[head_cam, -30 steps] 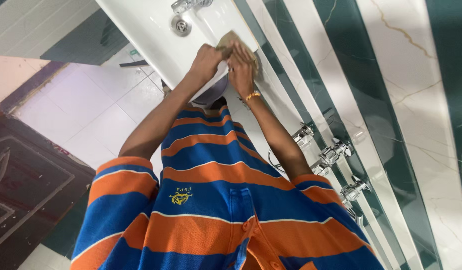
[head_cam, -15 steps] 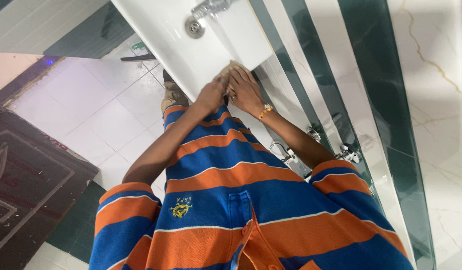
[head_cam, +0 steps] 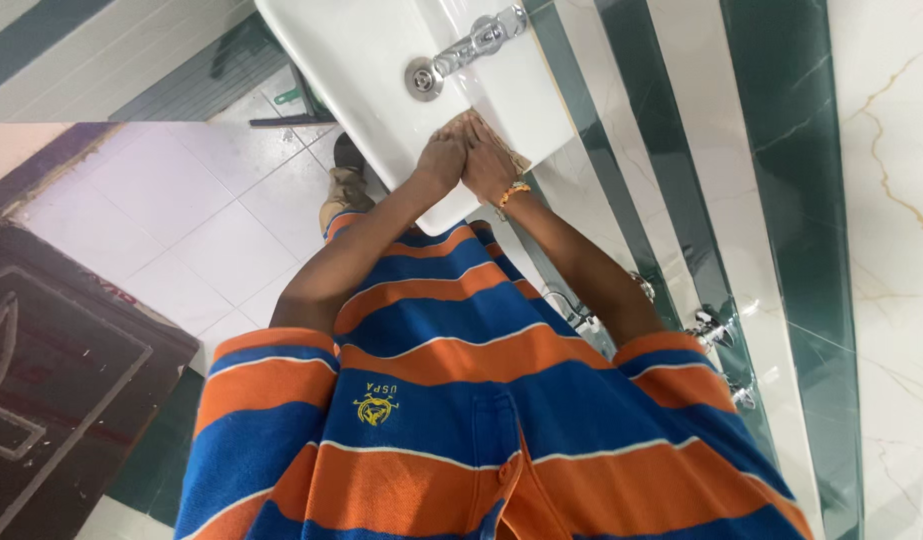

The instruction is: The person washes a brown cloth in a sink under running water by rubbing it against itself and then places the cloth into a clear plastic container.

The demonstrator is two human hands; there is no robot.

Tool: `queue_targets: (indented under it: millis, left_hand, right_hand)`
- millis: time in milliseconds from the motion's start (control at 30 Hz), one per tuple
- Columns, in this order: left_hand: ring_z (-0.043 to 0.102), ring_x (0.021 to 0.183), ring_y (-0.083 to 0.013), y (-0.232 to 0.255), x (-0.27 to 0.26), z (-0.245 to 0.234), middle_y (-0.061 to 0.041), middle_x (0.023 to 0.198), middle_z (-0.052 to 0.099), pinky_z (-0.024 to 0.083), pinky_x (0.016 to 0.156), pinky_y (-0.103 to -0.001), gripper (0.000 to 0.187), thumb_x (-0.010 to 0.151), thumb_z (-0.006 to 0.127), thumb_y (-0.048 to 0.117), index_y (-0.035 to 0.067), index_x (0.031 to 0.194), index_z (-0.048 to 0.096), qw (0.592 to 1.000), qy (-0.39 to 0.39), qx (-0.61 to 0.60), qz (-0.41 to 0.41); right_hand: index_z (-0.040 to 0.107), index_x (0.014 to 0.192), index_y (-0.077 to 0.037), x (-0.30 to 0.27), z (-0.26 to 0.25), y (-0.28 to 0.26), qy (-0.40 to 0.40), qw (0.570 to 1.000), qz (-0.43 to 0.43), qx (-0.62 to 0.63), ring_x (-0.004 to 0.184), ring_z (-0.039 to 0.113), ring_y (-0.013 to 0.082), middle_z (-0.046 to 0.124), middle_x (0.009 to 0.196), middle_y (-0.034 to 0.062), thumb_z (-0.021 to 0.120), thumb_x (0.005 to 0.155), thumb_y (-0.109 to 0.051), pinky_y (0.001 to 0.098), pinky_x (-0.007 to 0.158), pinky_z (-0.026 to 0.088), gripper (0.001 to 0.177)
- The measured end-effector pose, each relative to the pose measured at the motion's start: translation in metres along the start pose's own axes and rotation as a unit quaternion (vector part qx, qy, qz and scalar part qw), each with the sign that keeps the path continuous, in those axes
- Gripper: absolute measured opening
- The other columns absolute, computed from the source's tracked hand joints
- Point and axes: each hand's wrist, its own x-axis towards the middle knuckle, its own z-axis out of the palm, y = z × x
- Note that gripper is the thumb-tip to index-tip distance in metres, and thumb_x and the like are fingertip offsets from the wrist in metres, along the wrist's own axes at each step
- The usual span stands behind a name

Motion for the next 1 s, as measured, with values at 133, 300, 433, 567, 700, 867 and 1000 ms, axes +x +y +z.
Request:
queue_targets:
  millis: [133,300,433,567,700,867,1000]
  left_hand:
    - [0.058,0.133,-0.0348,-0.026,0.005,0.007,-0.027,0.142,0.06,0.041,0.115,-0.041,0.061,0.103,0.051,0.01,-0.016,0.156,0.035,0.996,-0.088,-0.009,-0.03]
    - [0.063,0.118,-0.033,-0.023,0.003,-0.001,-0.03,0.128,0.063,0.049,0.099,-0.04,0.072,0.082,0.064,0.015,-0.015,0.143,0.041,0.998,-0.003,-0.005,-0.055]
    - [0.069,0.105,-0.0384,0.006,-0.028,-0.036,-0.025,0.11,0.071,0.056,0.09,-0.045,0.062,0.081,0.067,0.018,-0.011,0.134,0.055,0.986,-0.114,-0.1,-0.073]
    - [0.069,0.099,-0.0426,0.041,-0.059,-0.066,-0.023,0.103,0.072,0.055,0.09,-0.05,0.034,0.086,0.063,0.02,-0.003,0.11,0.066,0.979,-0.086,-0.177,-0.052]
    - [0.066,0.1,-0.0462,0.064,-0.079,-0.062,-0.028,0.105,0.07,0.051,0.092,-0.052,0.041,0.086,0.059,0.022,-0.004,0.119,0.062,0.967,-0.032,-0.243,-0.064]
    - [0.051,0.135,-0.0415,0.067,-0.066,-0.058,-0.024,0.146,0.054,0.04,0.115,-0.051,0.049,0.105,0.034,0.031,-0.002,0.128,0.061,0.95,-0.147,-0.264,-0.076]
    - [0.022,0.153,-0.0431,0.076,-0.046,-0.067,-0.027,0.16,0.033,0.02,0.125,-0.053,0.067,0.105,0.025,0.048,0.0,0.147,0.047,0.917,-0.176,-0.336,-0.122]
  right_hand:
    - [0.027,0.157,0.012,0.018,0.008,-0.008,0.009,0.983,0.081,0.165,0.157,0.014,0.0351,0.024,0.166,0.0267,0.051,0.096,-0.029,0.0408,0.128,0.013,0.076]
    - [0.024,0.154,0.01,0.027,0.01,-0.01,0.021,0.984,0.067,0.161,0.151,0.014,0.0315,0.02,0.163,0.0256,0.057,0.091,-0.043,0.0423,0.122,0.012,0.088]
    - [0.042,0.151,0.005,-0.018,0.007,-0.011,0.047,0.985,0.046,0.159,0.15,0.029,0.0331,0.037,0.16,0.0227,0.055,0.092,-0.037,0.0445,0.122,0.022,0.073]
    - [0.057,0.14,0.002,-0.074,-0.008,-0.016,0.068,0.98,0.049,0.181,0.143,0.042,0.0357,0.052,0.149,0.0212,0.056,0.094,-0.034,0.0493,0.12,0.027,0.059]
    - [0.061,0.14,0.001,-0.107,-0.026,-0.019,0.11,0.975,0.042,0.189,0.146,0.044,0.0344,0.055,0.151,0.0196,0.059,0.095,-0.022,0.048,0.126,0.03,0.05]
    - [0.058,0.136,0.005,-0.125,-0.044,-0.021,0.167,0.955,0.048,0.242,0.142,0.034,0.0452,0.05,0.144,0.0281,0.074,0.085,-0.026,0.0587,0.118,0.024,0.062]
    - [0.059,0.13,0.0,-0.143,-0.006,-0.017,0.306,0.897,0.236,0.215,0.137,0.041,0.0412,0.05,0.142,0.0289,0.079,0.089,-0.033,0.0562,0.113,0.033,0.056]
